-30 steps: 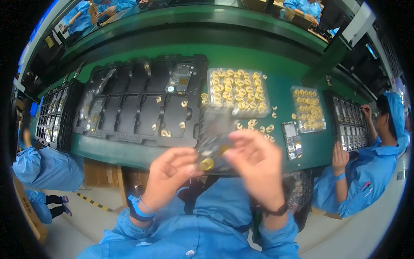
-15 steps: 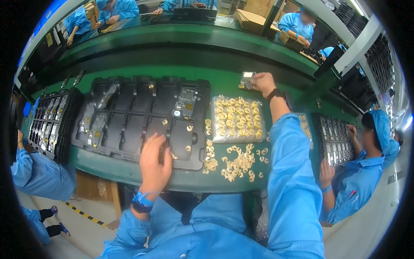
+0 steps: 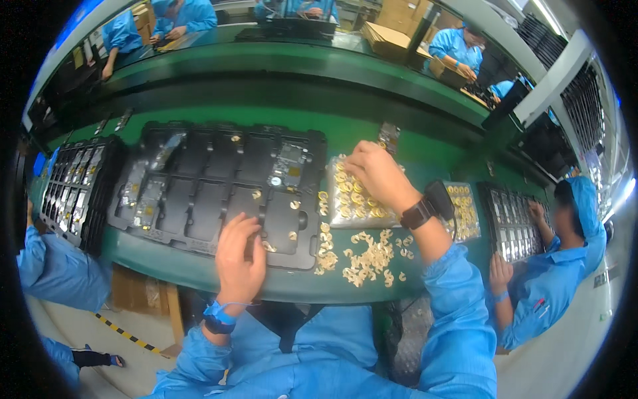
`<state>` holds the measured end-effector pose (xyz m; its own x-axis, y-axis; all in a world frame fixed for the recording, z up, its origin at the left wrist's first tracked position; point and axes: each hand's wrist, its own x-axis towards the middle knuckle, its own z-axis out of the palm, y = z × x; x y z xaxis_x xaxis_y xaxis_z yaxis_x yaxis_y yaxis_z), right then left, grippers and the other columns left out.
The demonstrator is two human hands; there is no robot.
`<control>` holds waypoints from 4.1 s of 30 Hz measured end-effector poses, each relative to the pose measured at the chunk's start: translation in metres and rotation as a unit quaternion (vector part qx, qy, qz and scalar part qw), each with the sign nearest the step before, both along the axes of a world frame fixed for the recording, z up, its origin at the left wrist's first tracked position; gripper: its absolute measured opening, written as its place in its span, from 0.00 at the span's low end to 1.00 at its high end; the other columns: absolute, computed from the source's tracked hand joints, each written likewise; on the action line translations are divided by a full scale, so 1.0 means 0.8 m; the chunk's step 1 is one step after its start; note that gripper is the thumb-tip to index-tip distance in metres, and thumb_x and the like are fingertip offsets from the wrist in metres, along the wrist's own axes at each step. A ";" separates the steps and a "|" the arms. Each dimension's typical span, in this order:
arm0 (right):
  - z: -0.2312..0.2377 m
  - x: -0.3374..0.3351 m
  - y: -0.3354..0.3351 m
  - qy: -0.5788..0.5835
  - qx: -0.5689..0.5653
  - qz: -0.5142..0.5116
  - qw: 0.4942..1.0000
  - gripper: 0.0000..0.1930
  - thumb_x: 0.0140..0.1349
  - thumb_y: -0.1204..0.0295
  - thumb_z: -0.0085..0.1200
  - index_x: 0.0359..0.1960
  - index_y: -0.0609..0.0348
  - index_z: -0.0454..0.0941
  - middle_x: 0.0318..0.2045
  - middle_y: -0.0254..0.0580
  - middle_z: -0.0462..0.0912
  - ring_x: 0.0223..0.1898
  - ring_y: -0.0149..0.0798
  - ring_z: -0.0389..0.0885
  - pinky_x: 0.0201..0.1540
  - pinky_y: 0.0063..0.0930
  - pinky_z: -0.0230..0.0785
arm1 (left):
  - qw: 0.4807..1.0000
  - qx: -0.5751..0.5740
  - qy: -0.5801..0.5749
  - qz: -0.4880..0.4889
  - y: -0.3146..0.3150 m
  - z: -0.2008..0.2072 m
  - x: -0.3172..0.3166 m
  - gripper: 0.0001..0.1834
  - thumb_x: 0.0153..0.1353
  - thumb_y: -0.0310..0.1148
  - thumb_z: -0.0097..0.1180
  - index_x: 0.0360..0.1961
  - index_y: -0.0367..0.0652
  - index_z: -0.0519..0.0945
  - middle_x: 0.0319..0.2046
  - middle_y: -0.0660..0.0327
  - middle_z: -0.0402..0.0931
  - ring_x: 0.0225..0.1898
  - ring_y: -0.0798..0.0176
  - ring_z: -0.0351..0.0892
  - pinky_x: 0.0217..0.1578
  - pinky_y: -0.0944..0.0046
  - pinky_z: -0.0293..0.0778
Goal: Assembling small electronic components onto a circuit board on a production line.
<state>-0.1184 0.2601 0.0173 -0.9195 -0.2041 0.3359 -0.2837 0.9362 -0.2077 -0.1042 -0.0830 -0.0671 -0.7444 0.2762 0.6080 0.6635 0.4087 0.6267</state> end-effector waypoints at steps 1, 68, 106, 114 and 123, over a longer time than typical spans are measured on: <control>-0.004 0.004 -0.002 0.022 -0.045 0.002 0.999 0.07 0.66 0.75 0.64 0.43 0.64 0.89 0.37 0.44 0.83 0.39 0.45 0.84 0.44 0.36 0.76 | 1.000 0.016 -0.004 -0.001 0.001 -0.001 -0.001 0.13 0.60 0.18 0.60 0.46 0.35 0.84 0.50 0.49 0.85 0.61 0.40 0.81 0.60 0.47 0.76; -0.011 0.205 -0.191 -0.171 -0.662 -0.081 0.726 0.04 0.72 0.78 0.63 0.42 0.67 0.83 0.29 0.31 0.84 0.24 0.18 0.78 0.23 0.15 0.66 | 0.940 -0.065 0.034 -0.333 0.004 0.089 0.040 0.25 0.56 0.17 0.70 0.57 0.35 0.84 0.52 0.49 0.87 0.51 0.45 0.89 0.52 0.54 0.85; -0.060 0.231 -0.166 0.003 -0.732 -0.126 0.670 0.02 0.70 0.83 0.62 0.41 0.67 0.82 0.33 0.30 0.84 0.33 0.17 0.78 0.34 0.14 0.68 | 0.927 -0.357 -0.067 0.093 0.141 0.071 -0.104 0.29 0.57 0.51 0.75 0.36 0.29 0.88 0.37 0.37 0.87 0.47 0.33 0.86 0.52 0.46 0.82; -0.061 0.244 -0.167 -0.020 -0.739 -0.136 0.660 0.02 0.70 0.82 0.63 0.40 0.66 0.82 0.35 0.32 0.85 0.36 0.19 0.81 0.37 0.15 0.72 | 0.967 -0.207 -0.131 0.076 0.124 0.071 -0.107 0.32 0.52 0.41 0.78 0.50 0.27 0.79 0.49 0.38 0.84 0.54 0.34 0.83 0.54 0.42 0.80; -0.055 0.243 -0.170 -0.038 -0.728 -0.147 0.669 0.02 0.70 0.82 0.63 0.40 0.67 0.82 0.35 0.30 0.85 0.34 0.17 0.79 0.35 0.14 0.69 | 0.899 0.100 -0.416 -0.094 0.087 0.071 -0.109 0.23 0.68 0.22 0.62 0.61 0.20 0.75 0.48 0.41 0.86 0.43 0.56 0.91 0.40 0.61 0.88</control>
<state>0.0758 0.1242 -0.0268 -0.8737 0.4819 -0.0672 -0.0696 -0.2605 -0.9630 -0.1910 -0.0132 -0.0101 -0.9161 0.3913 -0.0872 -0.0242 0.1630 0.9863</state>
